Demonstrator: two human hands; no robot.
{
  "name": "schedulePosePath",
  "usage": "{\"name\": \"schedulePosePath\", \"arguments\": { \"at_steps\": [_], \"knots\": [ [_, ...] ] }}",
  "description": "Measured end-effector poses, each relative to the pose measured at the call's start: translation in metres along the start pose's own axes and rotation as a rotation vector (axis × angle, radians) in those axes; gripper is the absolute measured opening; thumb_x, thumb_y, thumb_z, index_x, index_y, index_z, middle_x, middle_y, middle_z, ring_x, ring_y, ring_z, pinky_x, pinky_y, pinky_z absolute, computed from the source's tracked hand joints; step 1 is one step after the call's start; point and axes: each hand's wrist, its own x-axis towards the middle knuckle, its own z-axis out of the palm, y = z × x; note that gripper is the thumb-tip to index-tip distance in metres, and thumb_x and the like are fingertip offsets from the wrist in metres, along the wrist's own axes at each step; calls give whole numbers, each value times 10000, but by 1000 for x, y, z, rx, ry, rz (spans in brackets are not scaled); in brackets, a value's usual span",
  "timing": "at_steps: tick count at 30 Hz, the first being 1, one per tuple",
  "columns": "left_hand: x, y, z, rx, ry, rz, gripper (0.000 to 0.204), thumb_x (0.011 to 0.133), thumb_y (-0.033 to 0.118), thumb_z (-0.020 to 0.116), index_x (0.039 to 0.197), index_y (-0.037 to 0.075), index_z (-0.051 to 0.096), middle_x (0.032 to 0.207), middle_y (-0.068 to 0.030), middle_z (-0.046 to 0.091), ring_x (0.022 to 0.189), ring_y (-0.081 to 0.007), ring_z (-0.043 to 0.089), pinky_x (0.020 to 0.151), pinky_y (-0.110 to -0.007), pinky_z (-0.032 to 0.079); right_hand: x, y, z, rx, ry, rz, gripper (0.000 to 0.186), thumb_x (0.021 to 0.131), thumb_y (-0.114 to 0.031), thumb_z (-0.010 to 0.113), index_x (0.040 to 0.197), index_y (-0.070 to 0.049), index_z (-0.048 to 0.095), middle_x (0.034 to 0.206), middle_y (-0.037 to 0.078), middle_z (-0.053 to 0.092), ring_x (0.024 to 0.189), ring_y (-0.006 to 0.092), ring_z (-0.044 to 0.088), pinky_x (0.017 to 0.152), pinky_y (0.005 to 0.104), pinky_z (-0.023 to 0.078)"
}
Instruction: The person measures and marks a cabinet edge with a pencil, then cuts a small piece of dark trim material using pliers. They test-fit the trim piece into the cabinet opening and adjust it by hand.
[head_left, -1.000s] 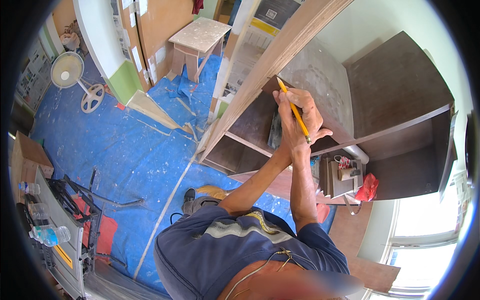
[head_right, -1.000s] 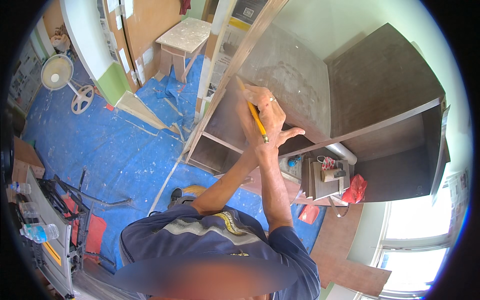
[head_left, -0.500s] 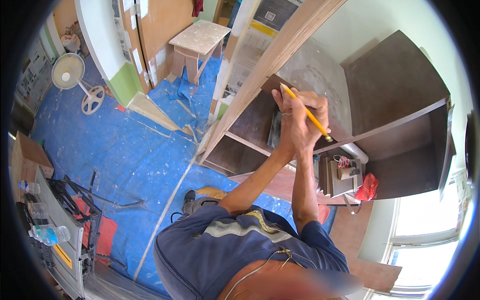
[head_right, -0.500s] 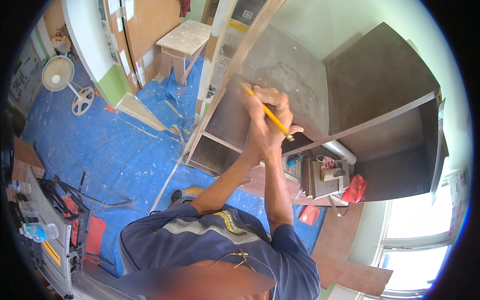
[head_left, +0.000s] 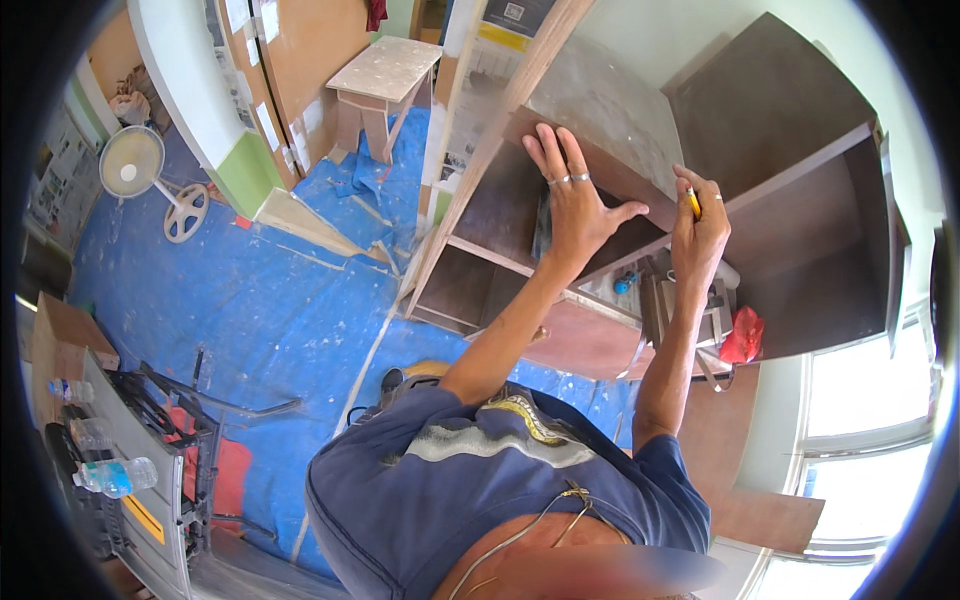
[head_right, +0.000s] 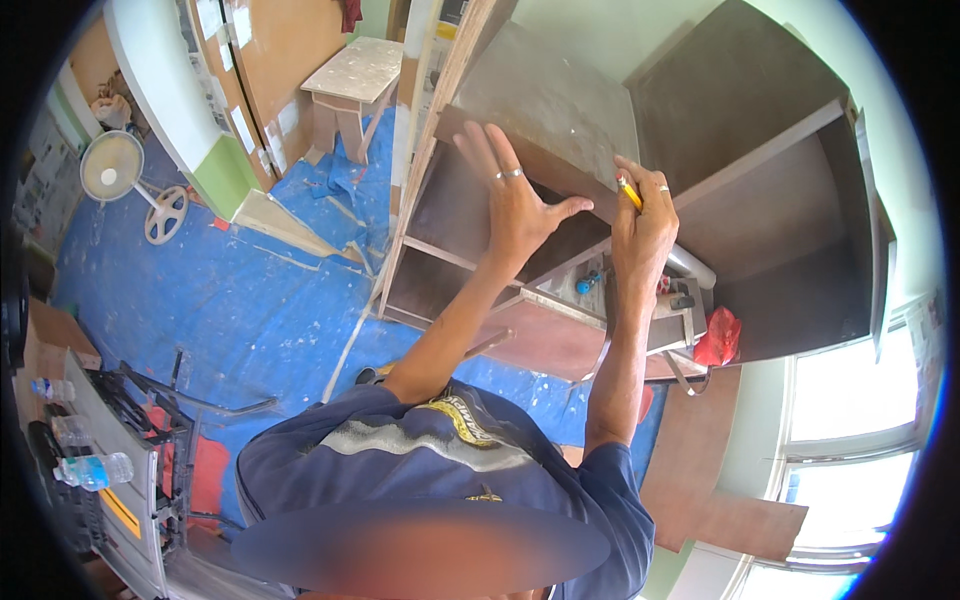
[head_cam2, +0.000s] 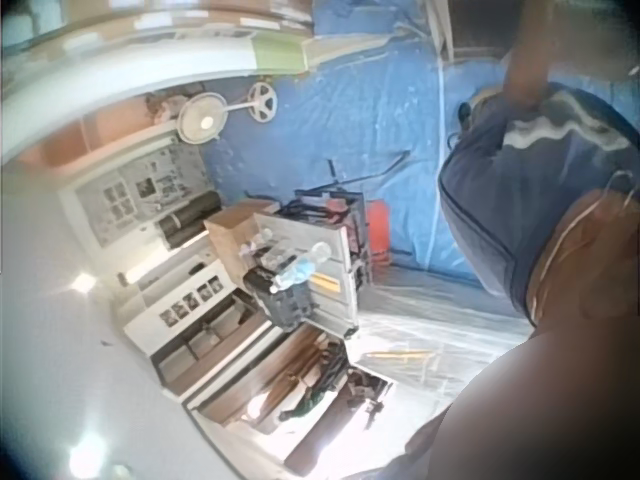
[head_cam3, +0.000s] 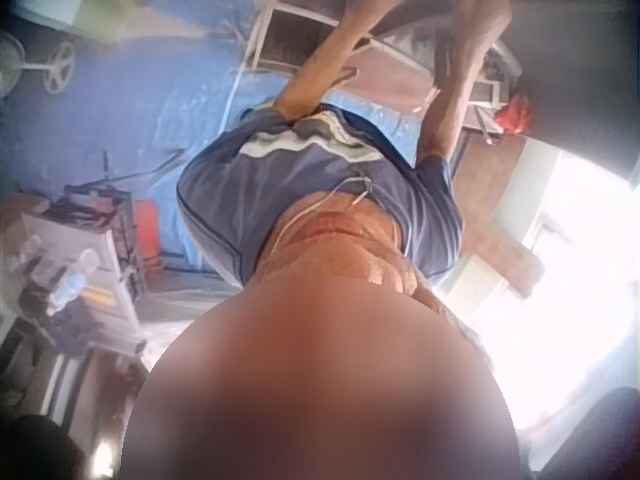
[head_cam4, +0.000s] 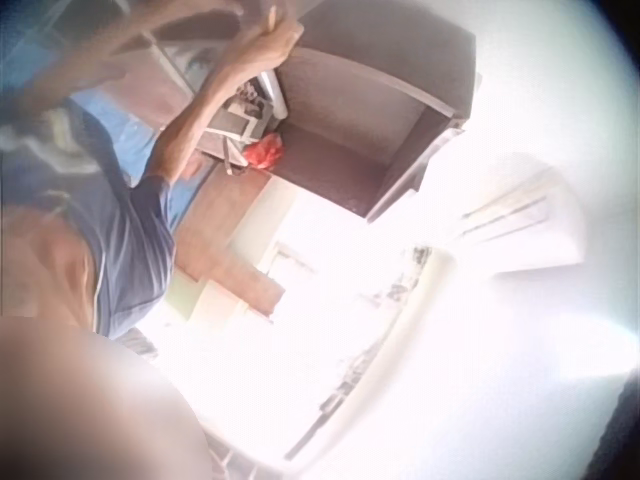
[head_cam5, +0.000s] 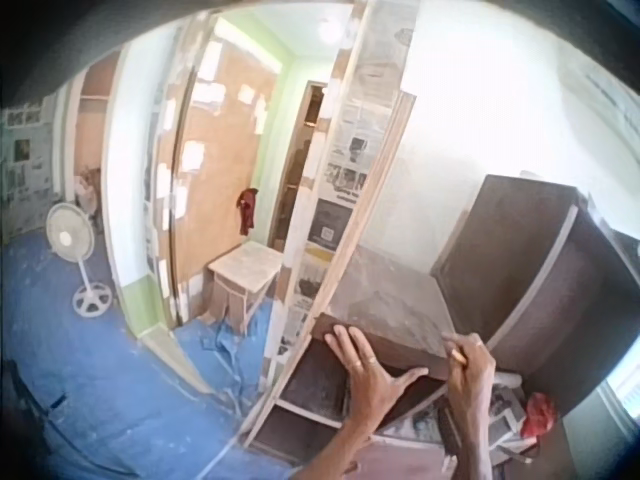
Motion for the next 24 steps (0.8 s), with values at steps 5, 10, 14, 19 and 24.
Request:
{"name": "schedulePosePath", "arguments": {
  "at_steps": [5, 10, 14, 19, 24],
  "knots": [
    [2, 4, -3, -47, 9, 25, 1610, 549, 551, 956, 1594, -31, -121, 1616, -384, -175, 1478, -617, -147, 1203, -693, 87, -18, -4, -9, 591, 76, 125, 431, 1096, -288, 412, 1064, 21, 710, 852, 26, 617, 744, 164, 575, 671, 260, 432],
    [0, 1, 3, -56, 94, 73, 1511, 587, 402, 973, 1610, -29, -51, 1655, -329, -102, 1500, -595, -101, 1238, -636, 110, -38, -39, 8, 574, -112, 197, 246, 1051, -197, 505, 993, -6, 647, 908, 78, 657, 793, 152, 615, 721, 286, 498],
    [-6, -6, 10, -134, 69, 34, 1441, 647, 361, 963, 1620, 5, -39, 1684, -266, -66, 1542, -502, -65, 1256, -589, 107, -28, -62, 73, 518, 11, -214, 99, 934, 36, 659, 1015, -3, 618, 995, 120, 703, 880, 181, 688, 802, 301, 542],
    [-8, -6, 5, -328, 71, 113, 1376, 665, 352, 970, 1618, 36, 29, 1667, -203, 87, 1548, -378, 96, 1262, -509, 143, -16, -71, 117, 465, 103, -200, 162, 901, 58, 699, 1014, -11, 606, 1009, 132, 712, 1010, 224, 730, 896, 329, 555],
    [-2, 9, -6, -382, 192, 20, 1182, 692, 286, 963, 1582, 77, 214, 1546, -171, 322, 1405, -335, 345, 1152, -462, 314, -12, -68, 121, 430, 16, -148, 146, 924, 10, 714, 965, -10, 575, 988, 152, 741, 885, 191, 745, 812, 280, 564]
  ]
}}
